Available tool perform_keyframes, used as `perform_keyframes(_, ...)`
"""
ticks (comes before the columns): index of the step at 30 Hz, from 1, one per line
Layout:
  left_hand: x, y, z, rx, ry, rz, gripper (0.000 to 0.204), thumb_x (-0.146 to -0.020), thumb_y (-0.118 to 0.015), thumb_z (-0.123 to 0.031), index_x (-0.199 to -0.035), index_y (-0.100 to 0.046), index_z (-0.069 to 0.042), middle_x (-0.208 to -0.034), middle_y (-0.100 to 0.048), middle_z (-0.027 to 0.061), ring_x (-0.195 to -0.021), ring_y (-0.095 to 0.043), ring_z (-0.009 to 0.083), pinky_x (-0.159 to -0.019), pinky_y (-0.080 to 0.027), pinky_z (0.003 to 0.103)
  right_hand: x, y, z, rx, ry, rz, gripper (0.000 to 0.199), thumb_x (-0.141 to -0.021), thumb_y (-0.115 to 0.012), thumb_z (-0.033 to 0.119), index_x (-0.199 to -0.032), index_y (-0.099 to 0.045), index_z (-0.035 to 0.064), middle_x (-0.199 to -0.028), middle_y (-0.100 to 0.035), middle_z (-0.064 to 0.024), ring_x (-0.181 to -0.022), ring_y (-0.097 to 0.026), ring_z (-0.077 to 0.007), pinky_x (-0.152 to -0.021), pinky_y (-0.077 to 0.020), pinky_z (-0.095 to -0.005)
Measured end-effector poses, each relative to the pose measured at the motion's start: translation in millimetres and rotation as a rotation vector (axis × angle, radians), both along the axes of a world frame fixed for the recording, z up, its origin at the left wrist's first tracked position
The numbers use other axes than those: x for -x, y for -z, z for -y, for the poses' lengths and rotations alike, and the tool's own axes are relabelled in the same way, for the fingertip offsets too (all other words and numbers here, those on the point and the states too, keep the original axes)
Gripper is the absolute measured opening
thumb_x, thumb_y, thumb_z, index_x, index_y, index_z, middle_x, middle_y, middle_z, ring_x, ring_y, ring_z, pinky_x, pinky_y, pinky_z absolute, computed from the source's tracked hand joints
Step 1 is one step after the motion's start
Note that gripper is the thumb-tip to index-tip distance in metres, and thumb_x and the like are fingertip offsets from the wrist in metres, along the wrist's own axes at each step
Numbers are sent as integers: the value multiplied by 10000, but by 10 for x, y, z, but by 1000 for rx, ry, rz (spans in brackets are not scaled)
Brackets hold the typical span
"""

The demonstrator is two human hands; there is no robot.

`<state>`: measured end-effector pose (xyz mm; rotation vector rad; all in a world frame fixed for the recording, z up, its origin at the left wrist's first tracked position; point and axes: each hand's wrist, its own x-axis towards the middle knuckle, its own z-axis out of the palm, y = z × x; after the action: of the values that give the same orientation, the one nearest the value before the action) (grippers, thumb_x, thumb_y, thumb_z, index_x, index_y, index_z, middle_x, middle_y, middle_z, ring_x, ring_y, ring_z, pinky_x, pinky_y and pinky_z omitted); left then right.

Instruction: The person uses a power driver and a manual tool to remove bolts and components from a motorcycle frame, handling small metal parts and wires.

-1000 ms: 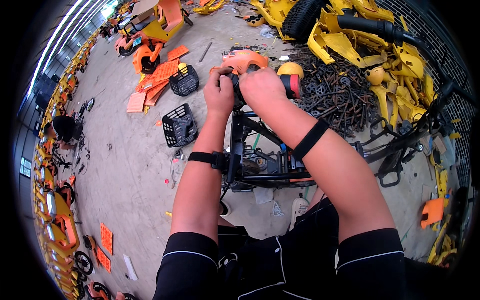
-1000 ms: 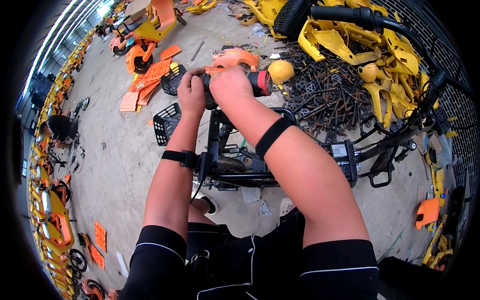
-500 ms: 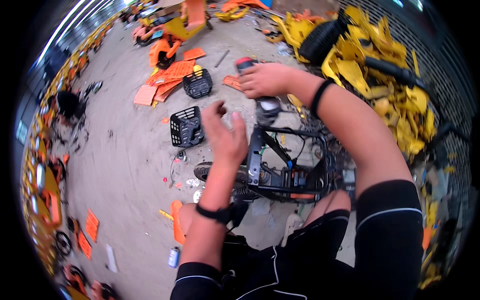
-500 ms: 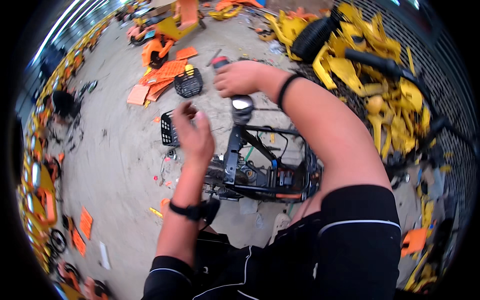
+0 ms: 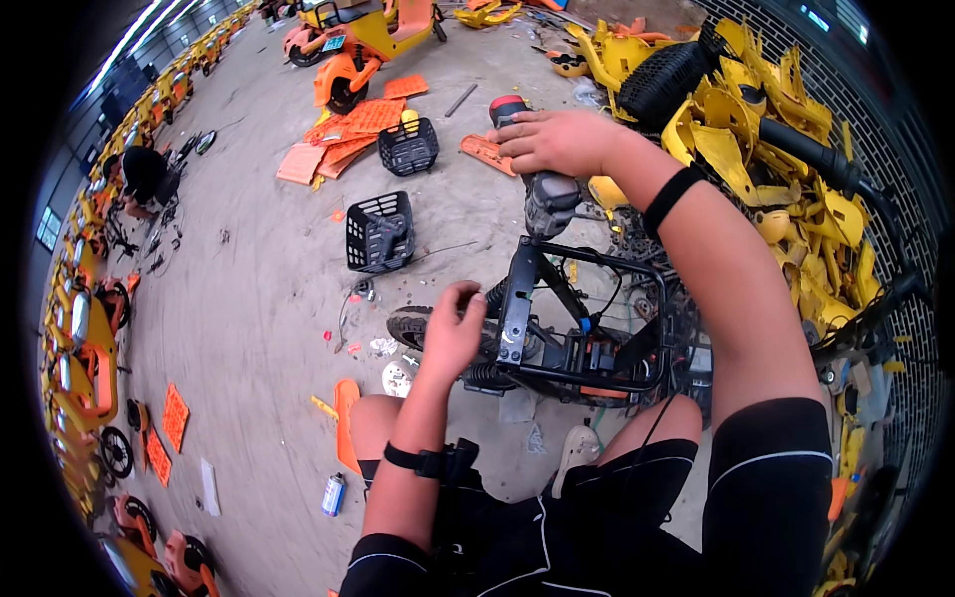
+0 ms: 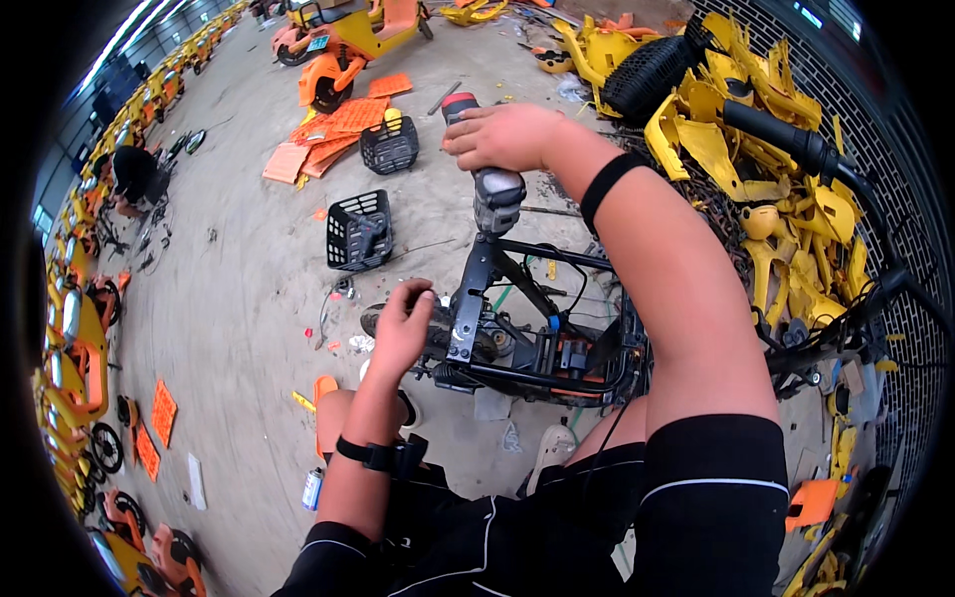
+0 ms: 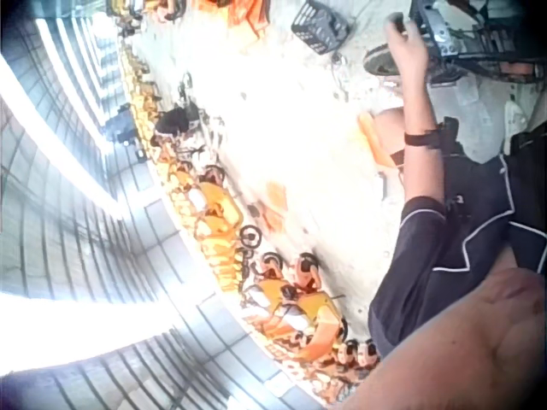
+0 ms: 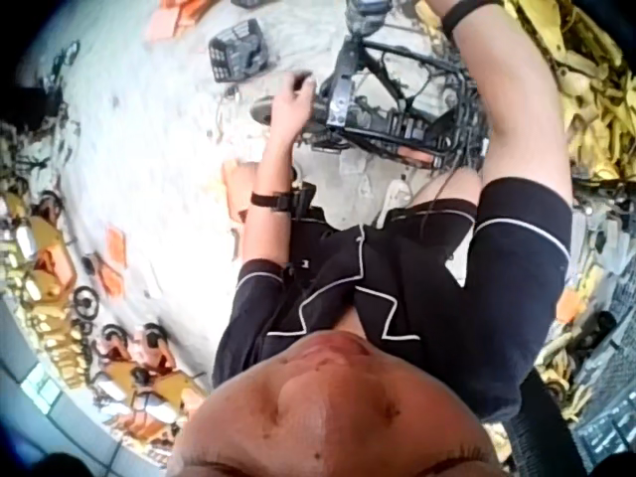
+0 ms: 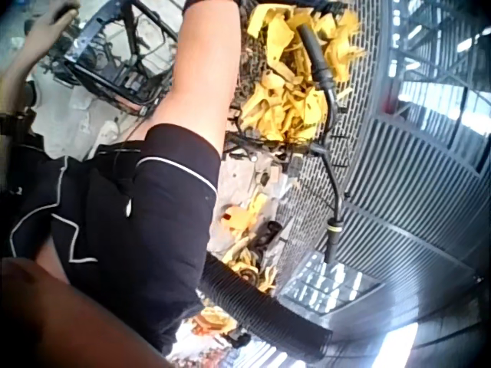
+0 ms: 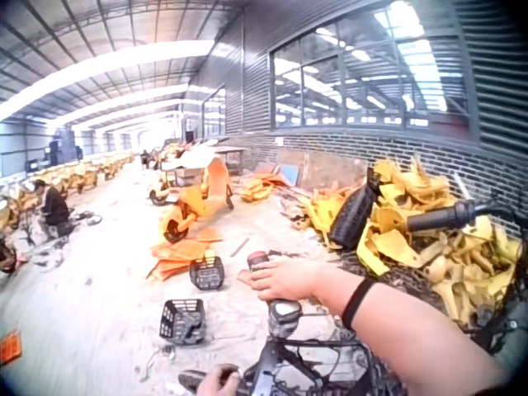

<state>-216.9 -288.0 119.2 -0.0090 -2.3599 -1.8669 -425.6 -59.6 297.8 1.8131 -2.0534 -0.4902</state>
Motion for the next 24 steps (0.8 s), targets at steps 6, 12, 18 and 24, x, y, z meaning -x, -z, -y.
perform_keyframes(6, 131, 794, 190, -66, -75, 137, 259, -998, -595, -209, -1133, -638, 8, -1011, -710, 149, -933, -677, 220, -865, -519, 330, -3, -34, 45, -72, -61, -14, 214, -853, -609, 123, -1066, -597, 113, -1322, -590, 0, -1371, -467, -224, -1182, -377, -398)
perform_keyframes(12, 229, 776, 187, 30, 30, 158, 254, -976, -606, -202, -1124, -655, -1, -961, -715, 136, -892, -681, 222, -814, -528, 346, -47, -37, 182, -50, -41, -5, 123, -844, -609, 141, -963, -610, 109, -1200, -625, -15, -1316, -503, -231, -1167, -382, -386)
perform_keyframes(18, 280, 824, 324, 190, 39, 131, 247, -940, -635, -195, -1085, -661, 3, -937, -705, 186, -868, -691, 290, -787, -533, 360, -108, -244, 406, -217, -243, -50, 87, -818, -612, 127, -900, -599, 100, -1087, -648, -12, -1233, -561, -230, -1173, -377, -400)
perform_keyframes(24, 356, 828, 300, 169, 105, 155, 235, -933, -629, -172, -1081, -661, 8, -908, -703, 161, -838, -685, 260, -781, -531, 350, -16, -177, 74, -256, -96, -110, 361, -876, -555, 158, -1229, -610, 106, -1343, -599, -57, -1346, -500, -237, -1221, -321, -442)
